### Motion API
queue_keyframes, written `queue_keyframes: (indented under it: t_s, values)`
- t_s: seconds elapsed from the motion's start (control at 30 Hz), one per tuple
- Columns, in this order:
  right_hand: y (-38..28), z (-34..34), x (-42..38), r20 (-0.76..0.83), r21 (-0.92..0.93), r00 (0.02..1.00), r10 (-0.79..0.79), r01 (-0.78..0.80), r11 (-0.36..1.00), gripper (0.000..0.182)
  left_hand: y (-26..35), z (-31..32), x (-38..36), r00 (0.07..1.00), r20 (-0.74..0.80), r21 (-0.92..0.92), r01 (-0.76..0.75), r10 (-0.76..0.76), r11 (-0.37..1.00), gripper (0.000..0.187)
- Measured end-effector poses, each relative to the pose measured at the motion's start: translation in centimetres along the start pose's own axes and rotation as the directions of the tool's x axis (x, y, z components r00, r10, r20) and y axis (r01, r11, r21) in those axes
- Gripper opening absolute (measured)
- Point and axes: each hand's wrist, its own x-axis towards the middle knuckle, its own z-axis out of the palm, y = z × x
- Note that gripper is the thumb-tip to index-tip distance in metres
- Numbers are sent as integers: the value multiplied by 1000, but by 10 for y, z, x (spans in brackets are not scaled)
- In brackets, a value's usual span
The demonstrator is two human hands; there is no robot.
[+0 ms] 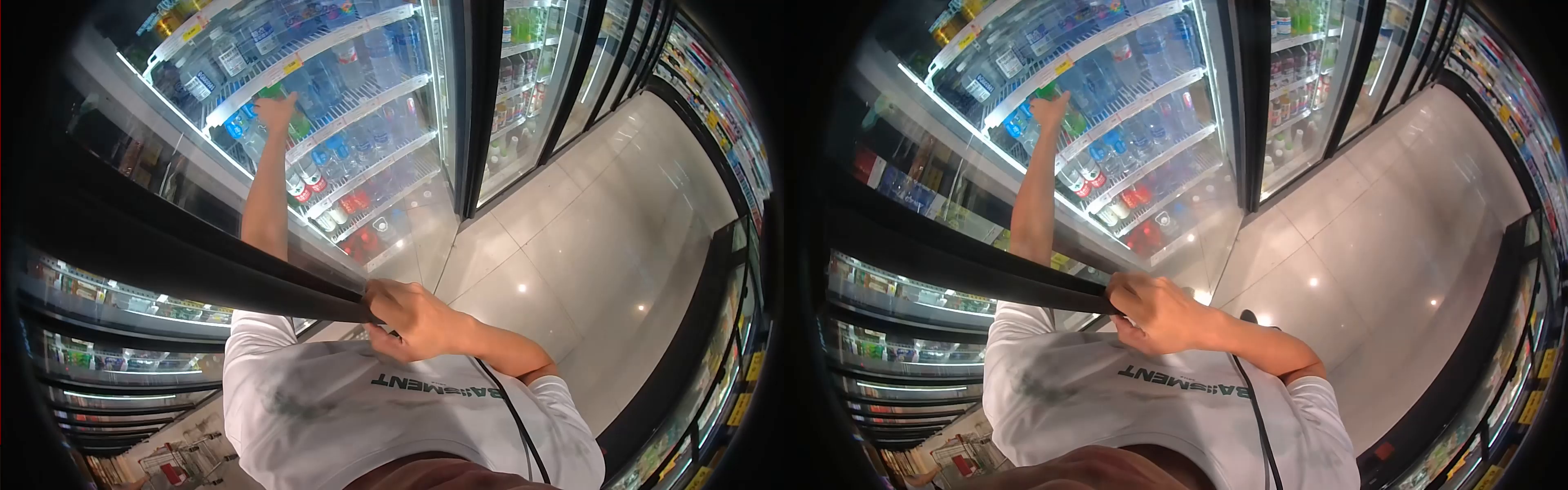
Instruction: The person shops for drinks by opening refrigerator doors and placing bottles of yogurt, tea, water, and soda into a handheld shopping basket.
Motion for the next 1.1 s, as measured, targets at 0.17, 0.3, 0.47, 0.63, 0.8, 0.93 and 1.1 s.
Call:
queue_keyframes:
  t_s: [0.17,0.3,0.47,0.63,0.8,0.93,1.1]
  values:
    - [4,5,4,6,9,1000,11,-11,1000,21,-35,39,46,987,66,-89,-140,146,986,90]
    - [6,8,8,5,-18,1000,14,-14,1000,23,-22,14,25,976,10,-30,-216,216,976,80]
    - [18,16,11,-27,-7,997,-66,66,998,25,12,-52,-46,942,-2,-204,-328,335,922,62]
    - [21,19,19,-1,34,998,-65,65,997,26,27,-125,-97,895,-74,-234,-445,441,864,58]
    - [32,27,22,5,65,997,-73,72,995,25,63,-261,-185,979,-31,-439,-193,200,877,56]
    - [37,29,28,37,88,996,-75,72,994,23,10,-346,-277,1000,0,-360,9,-9,933,64]
    - [45,41,36,28,75,997,-76,74,994,23,-38,-415,-406,884,3,-347,439,-467,829,81]
